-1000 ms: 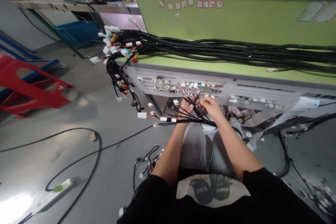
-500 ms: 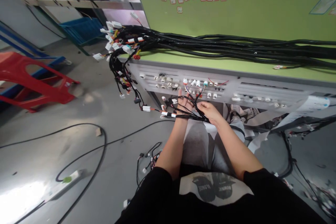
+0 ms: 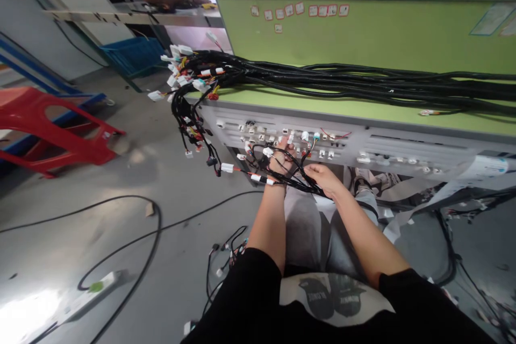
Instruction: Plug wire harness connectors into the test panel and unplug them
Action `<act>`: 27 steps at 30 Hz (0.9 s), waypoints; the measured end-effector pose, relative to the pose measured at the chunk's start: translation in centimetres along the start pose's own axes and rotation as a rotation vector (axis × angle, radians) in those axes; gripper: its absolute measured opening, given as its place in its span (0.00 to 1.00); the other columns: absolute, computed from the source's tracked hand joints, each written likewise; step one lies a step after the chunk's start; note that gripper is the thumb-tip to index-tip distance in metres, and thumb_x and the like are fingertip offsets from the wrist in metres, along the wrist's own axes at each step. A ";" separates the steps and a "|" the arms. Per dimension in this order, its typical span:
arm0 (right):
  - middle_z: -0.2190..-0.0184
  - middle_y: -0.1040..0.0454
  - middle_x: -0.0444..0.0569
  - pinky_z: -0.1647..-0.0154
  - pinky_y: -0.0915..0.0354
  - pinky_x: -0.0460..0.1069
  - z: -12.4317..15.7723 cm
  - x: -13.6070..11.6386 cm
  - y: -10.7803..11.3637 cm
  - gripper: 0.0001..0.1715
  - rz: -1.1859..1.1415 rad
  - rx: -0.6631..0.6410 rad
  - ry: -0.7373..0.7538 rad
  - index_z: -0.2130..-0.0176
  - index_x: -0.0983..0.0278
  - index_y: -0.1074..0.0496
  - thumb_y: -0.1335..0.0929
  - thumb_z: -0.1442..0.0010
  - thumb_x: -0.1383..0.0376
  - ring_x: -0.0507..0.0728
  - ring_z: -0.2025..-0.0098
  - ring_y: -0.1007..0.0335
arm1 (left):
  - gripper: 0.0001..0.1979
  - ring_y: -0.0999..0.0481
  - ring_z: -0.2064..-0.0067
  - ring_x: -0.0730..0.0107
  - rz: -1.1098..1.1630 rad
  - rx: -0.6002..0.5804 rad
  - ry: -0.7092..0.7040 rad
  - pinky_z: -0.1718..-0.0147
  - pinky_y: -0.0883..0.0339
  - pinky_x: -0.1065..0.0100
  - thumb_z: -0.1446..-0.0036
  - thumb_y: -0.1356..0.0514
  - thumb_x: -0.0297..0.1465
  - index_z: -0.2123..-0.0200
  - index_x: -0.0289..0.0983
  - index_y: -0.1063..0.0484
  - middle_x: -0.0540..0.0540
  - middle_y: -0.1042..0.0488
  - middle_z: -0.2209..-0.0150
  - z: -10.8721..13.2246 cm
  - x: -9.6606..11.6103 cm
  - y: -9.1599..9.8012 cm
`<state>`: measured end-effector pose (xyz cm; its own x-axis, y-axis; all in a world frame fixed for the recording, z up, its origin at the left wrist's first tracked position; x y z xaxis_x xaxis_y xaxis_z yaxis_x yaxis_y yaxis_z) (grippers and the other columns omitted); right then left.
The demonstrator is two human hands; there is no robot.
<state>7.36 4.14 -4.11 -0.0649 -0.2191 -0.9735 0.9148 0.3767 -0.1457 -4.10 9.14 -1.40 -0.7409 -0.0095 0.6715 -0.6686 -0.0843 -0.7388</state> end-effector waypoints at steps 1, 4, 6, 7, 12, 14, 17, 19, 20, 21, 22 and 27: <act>0.78 0.29 0.43 0.73 0.46 0.44 0.0 0.1 0.0 0.21 -0.004 -0.005 -0.009 0.71 0.66 0.30 0.29 0.57 0.51 0.48 0.76 0.39 | 0.15 0.51 0.83 0.84 -0.025 0.012 0.013 0.85 0.58 0.74 0.45 0.42 0.40 0.74 0.36 0.39 0.51 0.37 0.79 0.0 0.0 0.1; 0.78 0.29 0.42 0.75 0.46 0.44 0.1 0.1 0.0 0.22 -0.008 -0.015 -0.022 0.71 0.66 0.30 0.29 0.58 0.51 0.48 0.78 0.40 | 0.14 0.48 0.82 0.83 -0.083 0.053 -0.013 0.83 0.56 0.73 0.43 0.45 0.40 0.72 0.36 0.39 0.51 0.35 0.77 0.1 0.3 0.6; 0.79 0.29 0.42 0.75 0.47 0.44 0.2 -0.1 0.0 0.22 -0.011 -0.016 -0.026 0.71 0.66 0.30 0.29 0.58 0.51 0.48 0.78 0.40 | 0.11 0.46 0.80 0.82 -0.104 0.075 -0.064 0.81 0.53 0.73 0.41 0.46 0.39 0.69 0.36 0.37 0.50 0.34 0.76 0.1 0.6 0.9; 0.79 0.30 0.42 0.76 0.47 0.44 0.3 -0.1 0.1 0.22 -0.009 -0.015 -0.029 0.71 0.66 0.30 0.29 0.58 0.51 0.47 0.78 0.41 | 0.10 0.44 0.79 0.82 -0.124 0.091 -0.107 0.79 0.51 0.72 0.41 0.45 0.38 0.68 0.36 0.37 0.51 0.34 0.76 0.1 0.8 1.0; 0.80 0.30 0.42 0.76 0.48 0.44 0.5 -0.4 0.2 0.22 0.018 -0.009 -0.030 0.72 0.66 0.31 0.29 0.58 0.50 0.47 0.79 0.41 | 0.10 0.41 0.77 0.79 -0.272 0.137 -0.321 0.76 0.49 0.71 0.46 0.40 0.36 0.63 0.38 0.35 0.52 0.38 0.78 0.8 2.4 0.5; 0.79 0.30 0.42 0.75 0.47 0.44 0.6 -0.5 0.3 0.22 0.013 -0.007 -0.022 0.71 0.66 0.30 0.29 0.58 0.51 0.47 0.78 0.40 | 0.11 0.39 0.77 0.77 -0.324 0.155 -0.358 0.75 0.47 0.69 0.47 0.39 0.36 0.62 0.39 0.35 0.52 0.38 0.79 1.3 2.8 0.0; 0.78 0.30 0.42 0.72 0.45 0.44 0.6 -0.6 0.5 0.21 0.007 0.004 -0.002 0.71 0.67 0.29 0.29 0.57 0.52 0.48 0.77 0.39 | 0.12 0.37 0.77 0.74 -0.453 0.220 -0.420 0.72 0.43 0.67 0.46 0.40 0.38 0.61 0.40 0.35 0.52 0.37 0.79 2.0 3.4 -0.5; 0.78 0.30 0.42 0.72 0.45 0.44 0.6 -0.5 0.7 0.21 0.003 0.008 0.000 0.71 0.67 0.29 0.29 0.58 0.53 0.48 0.76 0.38 | 0.13 0.37 0.78 0.74 -0.494 0.248 -0.436 0.73 0.43 0.66 0.47 0.40 0.39 0.61 0.39 0.35 0.52 0.37 0.80 2.2 3.5 -0.7; 0.78 0.30 0.42 0.71 0.45 0.44 0.7 -0.5 0.7 0.21 -0.001 0.010 -0.002 0.71 0.67 0.30 0.28 0.58 0.53 0.48 0.76 0.38 | 0.13 0.37 0.79 0.74 -0.502 0.256 -0.441 0.74 0.43 0.66 0.47 0.40 0.39 0.61 0.38 0.35 0.52 0.37 0.80 2.2 3.5 -0.7; 0.78 0.30 0.42 0.71 0.45 0.44 0.7 -0.5 0.8 0.21 -0.006 0.012 -0.005 0.71 0.67 0.30 0.28 0.59 0.53 0.48 0.76 0.38 | 0.14 0.37 0.79 0.74 -0.508 0.263 -0.445 0.75 0.43 0.67 0.47 0.40 0.39 0.62 0.38 0.36 0.52 0.37 0.80 2.2 3.5 -0.7; 0.78 0.30 0.42 0.71 0.45 0.44 0.7 -0.5 0.8 0.21 -0.010 0.013 -0.008 0.71 0.67 0.30 0.28 0.59 0.53 0.48 0.76 0.38 | 0.14 0.37 0.79 0.75 -0.514 0.269 -0.445 0.75 0.44 0.67 0.47 0.39 0.39 0.62 0.37 0.36 0.52 0.37 0.81 2.1 3.4 -0.6; 0.78 0.30 0.42 0.71 0.45 0.44 1.0 -0.7 0.8 0.21 -0.013 0.021 -0.010 0.72 0.67 0.30 0.28 0.59 0.52 0.48 0.76 0.39 | 0.11 0.40 0.79 0.77 -0.551 0.287 -0.412 0.77 0.46 0.69 0.47 0.40 0.38 0.66 0.38 0.37 0.54 0.39 0.81 2.0 3.2 -0.3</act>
<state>8.56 3.75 -3.43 -0.0733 -0.2326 -0.9698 0.9220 0.3550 -0.1548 -6.16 7.16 1.09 -0.1812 -0.2586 0.9488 -0.8515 -0.4414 -0.2829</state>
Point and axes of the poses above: each hand's wrist, its own z-axis away from the middle knuckle, its own y-axis out of the back of the hand, x = y × z, the point moved 9 cm from there along -z, towards the middle knuckle
